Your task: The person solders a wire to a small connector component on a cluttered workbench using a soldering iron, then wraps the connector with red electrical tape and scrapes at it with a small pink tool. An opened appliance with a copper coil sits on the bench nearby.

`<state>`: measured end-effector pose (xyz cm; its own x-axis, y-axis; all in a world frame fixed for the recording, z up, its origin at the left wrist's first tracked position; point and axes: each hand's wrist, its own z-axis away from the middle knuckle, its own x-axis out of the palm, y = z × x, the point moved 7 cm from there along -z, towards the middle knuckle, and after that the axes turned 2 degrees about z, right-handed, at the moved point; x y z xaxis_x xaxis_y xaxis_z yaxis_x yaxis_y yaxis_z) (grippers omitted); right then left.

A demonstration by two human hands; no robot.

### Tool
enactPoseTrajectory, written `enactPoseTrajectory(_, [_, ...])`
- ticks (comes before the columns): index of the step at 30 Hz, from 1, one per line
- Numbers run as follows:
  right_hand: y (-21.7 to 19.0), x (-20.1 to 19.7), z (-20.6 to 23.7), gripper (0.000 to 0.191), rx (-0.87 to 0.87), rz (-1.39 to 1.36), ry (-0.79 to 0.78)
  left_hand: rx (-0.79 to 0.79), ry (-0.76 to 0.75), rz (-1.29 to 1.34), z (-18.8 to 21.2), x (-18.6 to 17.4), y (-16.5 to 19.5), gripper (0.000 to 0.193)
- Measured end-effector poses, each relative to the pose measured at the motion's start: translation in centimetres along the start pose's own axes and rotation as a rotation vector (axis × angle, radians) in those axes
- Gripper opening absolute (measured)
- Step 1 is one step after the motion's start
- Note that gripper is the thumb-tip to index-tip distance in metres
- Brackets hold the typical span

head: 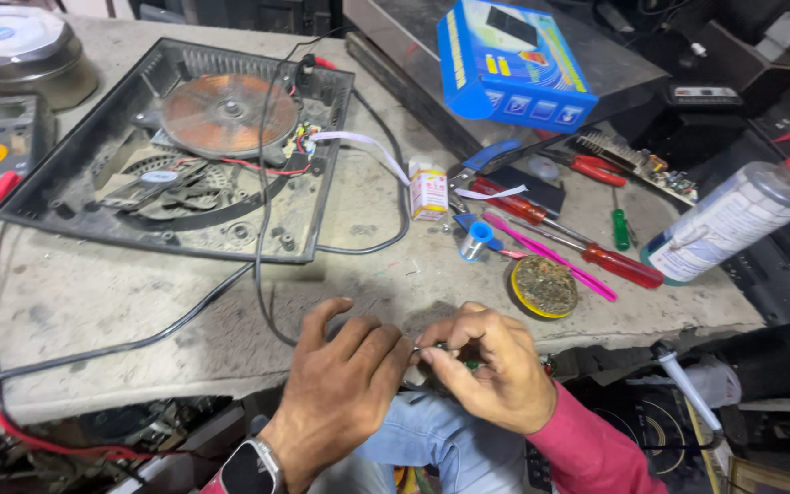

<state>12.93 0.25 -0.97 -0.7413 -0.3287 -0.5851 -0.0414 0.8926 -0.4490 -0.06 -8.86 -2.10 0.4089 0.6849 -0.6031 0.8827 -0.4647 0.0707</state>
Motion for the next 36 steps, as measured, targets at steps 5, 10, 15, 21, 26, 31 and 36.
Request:
enactPoseTrajectory(5, [0.5,-0.2,-0.7,0.035,-0.073,0.07,0.007,0.024,-0.015,-0.008,-1.3,1.2,-0.5,0.024])
enactPoseTrajectory(10, [0.6,-0.8,-1.2,0.039,-0.13,0.043,0.052,-0.069,-0.056,0.096,-1.9,1.8,-1.6,0.036])
enactPoseTrajectory(15, [0.3,-0.8,-1.1,0.04,-0.162,0.089,0.071,-0.16,-0.036,0.173,-2.1,1.5,-2.0,0.044])
enactPoseTrajectory(21, [0.3,-0.9,-1.1,0.041,-0.134,0.184,0.101,-0.091,-0.009,0.08,-2.6,2.3,-1.8,0.037])
enactPoseTrajectory(26, [-0.2,-0.7,0.6,0.043,-0.13,0.263,0.172,-0.156,-0.053,0.239,-1.8,3.5,-2.1,0.029])
enactPoseTrajectory(31, [-2.2,0.8,8.2,0.053,0.001,0.404,0.449,-0.299,-0.074,0.358,0.4,4.0,-0.9,0.009])
enactPoseTrajectory(36, [-1.8,6.3,17.6,0.022,-0.016,0.291,0.151,-0.444,-0.123,0.45,1.5,5.8,0.7,0.009])
